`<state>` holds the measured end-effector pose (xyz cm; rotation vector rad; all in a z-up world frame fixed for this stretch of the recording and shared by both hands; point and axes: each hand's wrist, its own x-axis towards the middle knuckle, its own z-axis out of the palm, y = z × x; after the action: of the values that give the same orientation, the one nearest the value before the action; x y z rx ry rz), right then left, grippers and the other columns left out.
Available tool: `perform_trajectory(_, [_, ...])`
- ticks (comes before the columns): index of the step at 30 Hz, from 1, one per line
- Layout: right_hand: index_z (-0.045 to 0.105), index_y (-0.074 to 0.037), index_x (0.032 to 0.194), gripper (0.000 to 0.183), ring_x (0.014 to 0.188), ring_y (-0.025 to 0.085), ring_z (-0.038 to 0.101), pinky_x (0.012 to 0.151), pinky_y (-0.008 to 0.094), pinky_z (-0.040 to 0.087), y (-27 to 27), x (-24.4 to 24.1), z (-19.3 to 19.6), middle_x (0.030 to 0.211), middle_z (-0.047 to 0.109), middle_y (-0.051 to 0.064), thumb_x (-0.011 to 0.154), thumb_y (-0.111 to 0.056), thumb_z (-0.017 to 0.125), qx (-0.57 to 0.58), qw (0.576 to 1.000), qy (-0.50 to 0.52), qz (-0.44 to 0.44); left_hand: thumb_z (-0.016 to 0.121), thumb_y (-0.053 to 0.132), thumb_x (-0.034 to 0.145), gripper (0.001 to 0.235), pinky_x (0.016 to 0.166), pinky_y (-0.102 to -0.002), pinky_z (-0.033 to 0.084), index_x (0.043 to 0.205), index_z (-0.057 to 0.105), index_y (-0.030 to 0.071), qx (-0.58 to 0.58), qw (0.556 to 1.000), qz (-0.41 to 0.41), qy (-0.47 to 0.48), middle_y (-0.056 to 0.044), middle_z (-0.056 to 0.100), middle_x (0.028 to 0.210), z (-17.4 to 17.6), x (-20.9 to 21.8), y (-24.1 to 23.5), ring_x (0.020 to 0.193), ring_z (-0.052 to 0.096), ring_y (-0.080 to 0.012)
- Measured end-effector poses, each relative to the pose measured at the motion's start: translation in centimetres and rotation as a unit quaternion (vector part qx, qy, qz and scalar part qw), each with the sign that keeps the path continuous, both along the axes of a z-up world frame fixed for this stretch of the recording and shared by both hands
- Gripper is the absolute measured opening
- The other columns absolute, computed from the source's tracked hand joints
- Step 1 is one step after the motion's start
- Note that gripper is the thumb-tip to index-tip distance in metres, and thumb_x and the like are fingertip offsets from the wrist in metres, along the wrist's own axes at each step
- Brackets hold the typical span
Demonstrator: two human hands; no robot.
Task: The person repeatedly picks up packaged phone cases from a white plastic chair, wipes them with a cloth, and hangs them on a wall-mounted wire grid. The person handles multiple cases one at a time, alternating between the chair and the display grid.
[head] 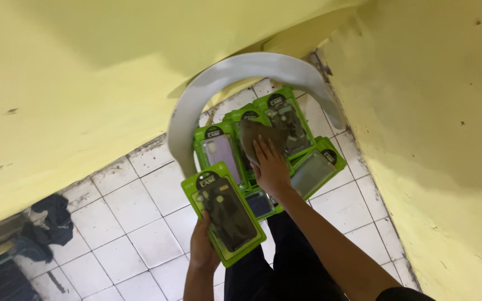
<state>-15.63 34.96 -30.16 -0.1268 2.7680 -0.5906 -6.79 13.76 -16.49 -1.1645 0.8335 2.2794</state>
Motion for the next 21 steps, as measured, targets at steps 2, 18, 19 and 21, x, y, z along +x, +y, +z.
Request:
perform_trajectory(2, [0.031,-0.011,0.157,0.071,0.152,0.035,0.026,0.117,0.055,0.03,-0.4,0.5,0.1,0.166,0.026,0.011,0.096,-0.032,0.06,-0.018,1.0,-0.023,0.004,0.036,0.035,0.105,0.054,0.101,-0.05,0.052,0.146,0.043,0.0,-0.011,1.0,-0.005,-0.006,-0.022,0.058,0.139,0.3,0.7,-0.3,0.122,0.062,-0.0356])
perform_trajectory(18, [0.06,-0.001,0.131,0.049,0.101,0.018,0.066,0.088,0.031,0.052,-13.1,11.9,18.3,0.112,0.071,0.012,0.096,-0.036,0.065,-0.483,0.848,-0.175,-0.132,0.05,0.03,0.102,0.046,0.096,-0.043,0.055,0.136,0.056,0.0,0.058,0.988,0.044,0.134,-0.016,0.07,0.125,1.7,13.7,-11.0,0.111,0.068,-0.029])
perform_trajectory(19, [0.059,0.0,0.131,0.05,0.104,0.016,0.066,0.089,0.029,0.051,-14.6,12.1,19.0,0.114,0.071,0.009,0.096,-0.034,0.068,-0.471,0.859,-0.149,-0.135,0.051,0.029,0.102,0.045,0.096,-0.042,0.055,0.136,0.057,-0.001,0.059,0.985,0.04,0.155,-0.016,0.07,0.125,1.7,15.1,-12.7,0.11,0.068,-0.0286])
perform_trajectory(21, [0.063,0.001,0.124,0.046,0.098,0.014,0.062,0.084,0.029,0.048,-18.7,13.7,20.6,0.107,0.07,0.007,0.093,-0.032,0.072,-0.452,0.874,-0.13,-0.124,0.056,0.025,0.101,0.042,0.096,-0.04,0.055,0.134,0.06,-0.001,0.017,0.987,0.035,0.155,-0.016,0.071,0.123,2.2,18.0,-16.3,0.11,0.068,-0.0266])
